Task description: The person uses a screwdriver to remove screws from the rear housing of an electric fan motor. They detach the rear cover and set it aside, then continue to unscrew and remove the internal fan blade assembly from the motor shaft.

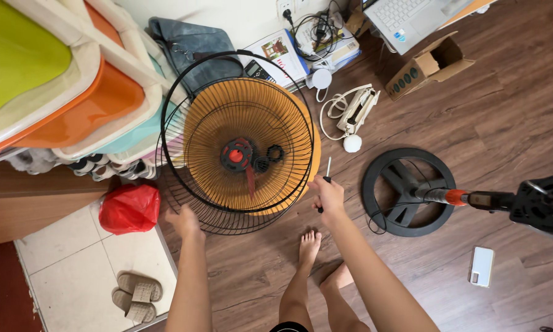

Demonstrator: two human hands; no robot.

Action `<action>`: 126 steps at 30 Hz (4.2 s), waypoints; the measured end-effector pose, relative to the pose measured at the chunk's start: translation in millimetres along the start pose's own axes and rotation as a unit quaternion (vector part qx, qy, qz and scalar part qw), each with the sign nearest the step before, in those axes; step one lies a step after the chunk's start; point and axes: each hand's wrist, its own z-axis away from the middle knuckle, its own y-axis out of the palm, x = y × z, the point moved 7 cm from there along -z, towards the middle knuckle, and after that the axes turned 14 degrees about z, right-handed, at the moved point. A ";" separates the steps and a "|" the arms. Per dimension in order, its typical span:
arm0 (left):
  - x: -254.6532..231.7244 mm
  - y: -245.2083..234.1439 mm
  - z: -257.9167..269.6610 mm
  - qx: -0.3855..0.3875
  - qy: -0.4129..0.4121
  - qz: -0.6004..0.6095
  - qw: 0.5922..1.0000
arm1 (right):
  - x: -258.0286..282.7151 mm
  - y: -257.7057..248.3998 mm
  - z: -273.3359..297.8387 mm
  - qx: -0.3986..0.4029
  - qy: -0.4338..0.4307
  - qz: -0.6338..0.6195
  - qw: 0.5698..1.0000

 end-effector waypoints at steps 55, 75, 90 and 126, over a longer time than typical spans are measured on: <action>1.9 238.2 684.2 0.817 -0.091 -0.073 0.565 | 113.2 -353.4 213.4 -0.305 -0.247 0.214 0.895; -13.0 254.4 607.2 0.693 0.038 -0.214 0.687 | 145.0 -414.0 178.2 -0.403 -0.075 0.585 0.699; 1.5 254.8 622.9 0.762 0.124 -0.185 0.608 | 117.5 -476.6 155.4 -0.384 -0.204 0.487 0.757; -14.4 328.0 684.3 0.740 0.221 -0.201 0.602 | 129.9 -501.6 167.6 -0.326 -0.301 0.123 0.888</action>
